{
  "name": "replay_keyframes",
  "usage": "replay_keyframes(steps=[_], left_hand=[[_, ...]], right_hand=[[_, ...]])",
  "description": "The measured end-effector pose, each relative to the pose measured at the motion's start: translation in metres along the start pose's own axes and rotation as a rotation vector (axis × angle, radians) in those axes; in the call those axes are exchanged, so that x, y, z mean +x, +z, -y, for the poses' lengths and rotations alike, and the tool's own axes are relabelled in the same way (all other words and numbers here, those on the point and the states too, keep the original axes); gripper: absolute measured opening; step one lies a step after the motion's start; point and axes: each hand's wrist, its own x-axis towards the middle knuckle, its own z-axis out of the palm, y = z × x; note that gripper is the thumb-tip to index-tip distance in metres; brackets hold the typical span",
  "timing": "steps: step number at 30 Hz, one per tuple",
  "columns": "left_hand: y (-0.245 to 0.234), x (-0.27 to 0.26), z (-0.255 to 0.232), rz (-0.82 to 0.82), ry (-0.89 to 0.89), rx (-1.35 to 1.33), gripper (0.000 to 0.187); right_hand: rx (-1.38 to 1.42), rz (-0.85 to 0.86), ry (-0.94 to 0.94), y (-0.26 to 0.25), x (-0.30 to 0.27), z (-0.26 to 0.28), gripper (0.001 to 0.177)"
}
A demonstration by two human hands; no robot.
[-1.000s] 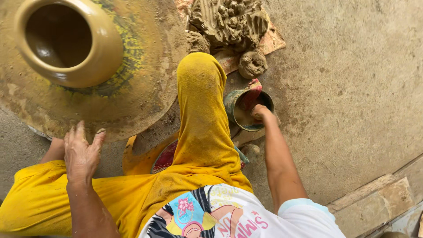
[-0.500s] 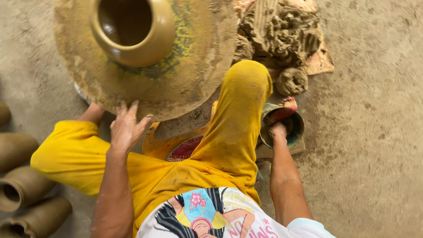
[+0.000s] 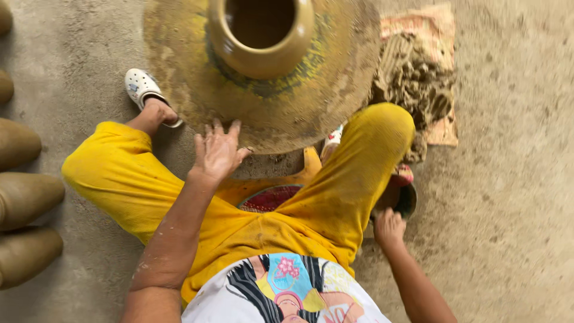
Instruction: The person shapes a lump of clay on a spinning pottery wheel, using their hands and a small wooden tool to form the neck and rim of a vessel, then uses a wire to separate the finished pot from the wheel.
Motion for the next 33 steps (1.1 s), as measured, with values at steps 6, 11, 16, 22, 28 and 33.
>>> replay_keyframes(steps=[6, 11, 16, 22, 28, 33], left_hand=[[-0.044, 0.031, 0.063, -0.047, -0.057, -0.209, 0.059], [-0.057, 0.119, 0.144, -0.566, -0.103, -0.237, 0.055], [-0.062, 0.263, 0.198, -0.348, -0.353, -0.434, 0.094], [-0.076, 0.427, 0.229, -0.191, -0.102, -0.724, 0.115], [-0.087, 0.442, 0.196, 0.087, -0.070, -0.963, 0.105], [-0.062, 0.398, 0.211, 0.098, -0.081, -1.097, 0.070]], right_hand=[[0.226, 0.340, 0.248, -0.065, -0.034, -0.071, 0.042], [1.274, -0.151, 0.378, -0.140, 0.025, -0.264, 0.037], [1.681, -0.575, 0.616, -0.173, 0.139, -0.297, 0.029], [2.352, -0.719, 0.129, -0.332, 0.215, -0.282, 0.043], [2.394, -0.626, -0.232, -0.462, 0.220, -0.204, 0.048], [2.392, -0.676, -0.331, -0.524, 0.209, -0.143, 0.049]])
